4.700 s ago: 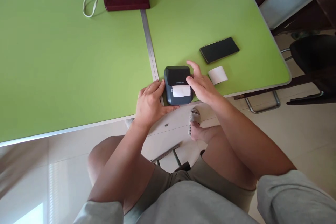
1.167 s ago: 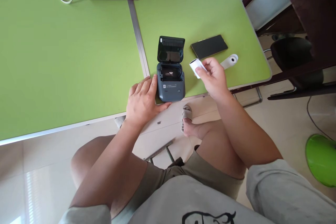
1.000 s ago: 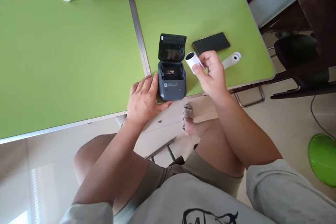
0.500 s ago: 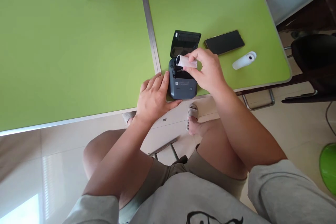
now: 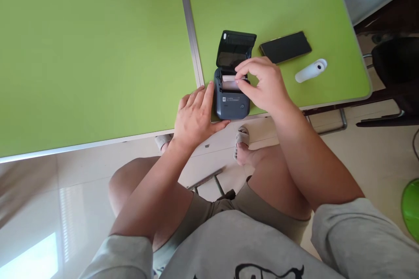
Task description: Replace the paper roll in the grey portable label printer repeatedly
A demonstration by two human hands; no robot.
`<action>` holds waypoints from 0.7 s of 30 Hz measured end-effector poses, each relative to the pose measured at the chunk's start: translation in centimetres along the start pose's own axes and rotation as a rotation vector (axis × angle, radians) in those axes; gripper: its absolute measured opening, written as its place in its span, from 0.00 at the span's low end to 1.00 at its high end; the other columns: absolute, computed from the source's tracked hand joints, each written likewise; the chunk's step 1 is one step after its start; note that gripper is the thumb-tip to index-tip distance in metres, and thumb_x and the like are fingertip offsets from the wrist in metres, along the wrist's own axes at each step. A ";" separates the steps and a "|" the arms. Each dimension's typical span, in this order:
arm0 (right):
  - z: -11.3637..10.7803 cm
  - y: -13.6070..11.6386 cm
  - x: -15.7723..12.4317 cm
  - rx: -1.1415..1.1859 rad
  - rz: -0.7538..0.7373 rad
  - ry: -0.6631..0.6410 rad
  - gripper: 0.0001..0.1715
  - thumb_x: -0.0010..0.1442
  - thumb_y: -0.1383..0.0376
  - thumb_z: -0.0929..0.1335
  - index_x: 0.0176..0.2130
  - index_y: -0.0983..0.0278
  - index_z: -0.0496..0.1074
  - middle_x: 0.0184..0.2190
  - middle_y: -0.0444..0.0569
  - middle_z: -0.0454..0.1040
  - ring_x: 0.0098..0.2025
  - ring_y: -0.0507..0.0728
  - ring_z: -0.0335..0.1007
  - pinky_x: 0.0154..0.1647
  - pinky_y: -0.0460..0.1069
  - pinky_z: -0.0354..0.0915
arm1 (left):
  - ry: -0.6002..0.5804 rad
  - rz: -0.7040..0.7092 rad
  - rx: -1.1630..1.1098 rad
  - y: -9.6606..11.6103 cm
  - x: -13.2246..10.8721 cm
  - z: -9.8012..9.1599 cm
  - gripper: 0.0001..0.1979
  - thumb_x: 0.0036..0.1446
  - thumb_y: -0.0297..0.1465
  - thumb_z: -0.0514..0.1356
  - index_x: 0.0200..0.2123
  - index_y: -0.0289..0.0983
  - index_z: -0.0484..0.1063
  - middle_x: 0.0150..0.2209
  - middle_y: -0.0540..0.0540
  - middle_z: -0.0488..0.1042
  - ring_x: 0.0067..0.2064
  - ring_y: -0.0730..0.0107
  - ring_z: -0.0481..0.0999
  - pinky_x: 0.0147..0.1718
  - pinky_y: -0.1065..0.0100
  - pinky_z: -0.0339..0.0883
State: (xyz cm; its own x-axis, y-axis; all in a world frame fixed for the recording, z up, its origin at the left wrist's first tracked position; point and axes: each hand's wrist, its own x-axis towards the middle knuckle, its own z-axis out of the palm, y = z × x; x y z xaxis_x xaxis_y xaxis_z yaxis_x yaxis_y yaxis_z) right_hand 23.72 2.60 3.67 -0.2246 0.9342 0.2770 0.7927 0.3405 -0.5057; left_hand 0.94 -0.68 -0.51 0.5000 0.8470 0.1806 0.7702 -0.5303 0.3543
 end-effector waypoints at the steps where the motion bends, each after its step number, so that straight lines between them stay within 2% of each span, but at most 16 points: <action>1: -0.1 -0.2 -0.3 0.042 -0.020 0.020 0.07 0.63 0.68 0.69 0.36 0.55 0.76 0.47 0.48 0.81 0.55 0.65 0.76 0.62 0.65 0.66 | 0.000 -0.002 -0.004 0.1 0.0 -0.1 0.54 0.63 0.62 0.57 0.76 0.27 0.52 0.68 0.25 0.70 0.70 0.41 0.69 0.65 0.50 0.61; 3: -0.4 -0.6 -1.2 0.119 -0.063 0.036 0.07 0.61 0.67 0.70 0.33 0.55 0.76 0.43 0.47 0.81 0.51 0.64 0.77 0.60 0.65 0.68 | -0.010 0.007 0.000 0.2 0.0 -0.3 0.52 0.62 0.59 0.61 0.77 0.33 0.52 0.67 0.28 0.71 0.69 0.42 0.70 0.64 0.50 0.62; 7: -0.9 -1.0 -2.6 0.222 -0.112 0.041 0.05 0.60 0.62 0.71 0.30 0.55 0.76 0.39 0.46 0.80 0.47 0.63 0.76 0.56 0.65 0.70 | -0.047 0.035 0.020 0.6 -0.1 -0.8 0.39 0.63 0.51 0.66 0.74 0.52 0.60 0.67 0.36 0.71 0.71 0.40 0.67 0.63 0.47 0.62; 10: -0.5 0.2 -2.4 0.332 -0.053 0.233 0.06 0.63 0.58 0.69 0.37 0.55 0.76 0.45 0.48 0.77 0.52 0.62 0.75 0.60 0.63 0.69 | -0.068 0.038 0.018 0.7 -0.1 -1.0 0.35 0.64 0.49 0.66 0.72 0.56 0.64 0.68 0.36 0.70 0.72 0.38 0.65 0.63 0.44 0.60; 11: 0.0 0.9 -2.0 0.385 -0.008 0.303 0.09 0.63 0.57 0.68 0.43 0.54 0.75 0.51 0.49 0.76 0.57 0.62 0.73 0.63 0.63 0.68 | -0.073 0.038 0.019 0.7 -0.1 -1.0 0.34 0.64 0.49 0.66 0.71 0.56 0.64 0.68 0.36 0.69 0.72 0.37 0.65 0.63 0.44 0.60; 13: 1.1 2.2 -0.9 0.524 0.093 0.360 0.24 0.58 0.56 0.69 0.54 0.54 0.67 0.65 0.50 0.68 0.69 0.61 0.63 0.70 0.62 0.63 | -0.078 0.040 0.025 0.6 -0.1 -0.9 0.33 0.64 0.50 0.66 0.70 0.57 0.65 0.68 0.35 0.69 0.72 0.37 0.64 0.62 0.44 0.61; 14: 1.6 2.8 -0.3 0.596 0.134 0.327 0.32 0.56 0.54 0.69 0.58 0.54 0.62 0.70 0.51 0.63 0.74 0.60 0.56 0.74 0.61 0.59 | -0.079 0.042 0.028 0.6 -0.1 -0.9 0.33 0.64 0.50 0.66 0.70 0.57 0.66 0.68 0.35 0.69 0.72 0.37 0.64 0.62 0.44 0.61; 15: 2.1 3.3 0.2 0.651 0.144 0.300 0.38 0.53 0.51 0.69 0.60 0.54 0.57 0.71 0.52 0.62 0.76 0.59 0.54 0.75 0.60 0.57 | -0.079 0.044 0.030 0.6 0.0 -0.9 0.33 0.64 0.50 0.66 0.70 0.57 0.66 0.68 0.35 0.69 0.72 0.37 0.64 0.62 0.44 0.61; 16: 2.5 3.6 0.7 0.692 0.156 0.264 0.41 0.53 0.49 0.69 0.61 0.55 0.53 0.72 0.53 0.62 0.76 0.59 0.56 0.76 0.60 0.57 | -0.077 0.046 0.032 0.6 0.0 -0.9 0.32 0.64 0.50 0.66 0.69 0.57 0.67 0.68 0.35 0.69 0.72 0.37 0.64 0.62 0.44 0.61; 18: 2.7 3.9 1.3 0.755 0.203 0.221 0.42 0.57 0.46 0.65 0.63 0.55 0.49 0.71 0.54 0.66 0.70 0.60 0.66 0.71 0.61 0.63 | -0.071 0.047 0.038 0.6 0.0 -0.8 0.32 0.63 0.50 0.67 0.69 0.56 0.68 0.67 0.35 0.70 0.72 0.37 0.65 0.62 0.44 0.61; 21: 2.1 3.7 1.2 0.784 0.319 0.239 0.31 0.65 0.48 0.59 0.63 0.54 0.51 0.65 0.53 0.73 0.63 0.62 0.73 0.58 0.61 0.71 | -0.058 0.045 0.047 0.6 0.1 -0.8 0.32 0.62 0.50 0.68 0.68 0.55 0.69 0.66 0.34 0.71 0.71 0.38 0.66 0.61 0.44 0.61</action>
State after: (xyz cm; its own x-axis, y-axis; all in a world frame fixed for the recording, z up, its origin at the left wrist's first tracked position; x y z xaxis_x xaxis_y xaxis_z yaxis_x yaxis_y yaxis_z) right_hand 25.20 5.18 0.47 0.1356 0.9800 0.1457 0.1602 0.1235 -0.9793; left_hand 1.15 -0.94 0.41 0.5553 0.8195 0.1416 0.7635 -0.5699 0.3037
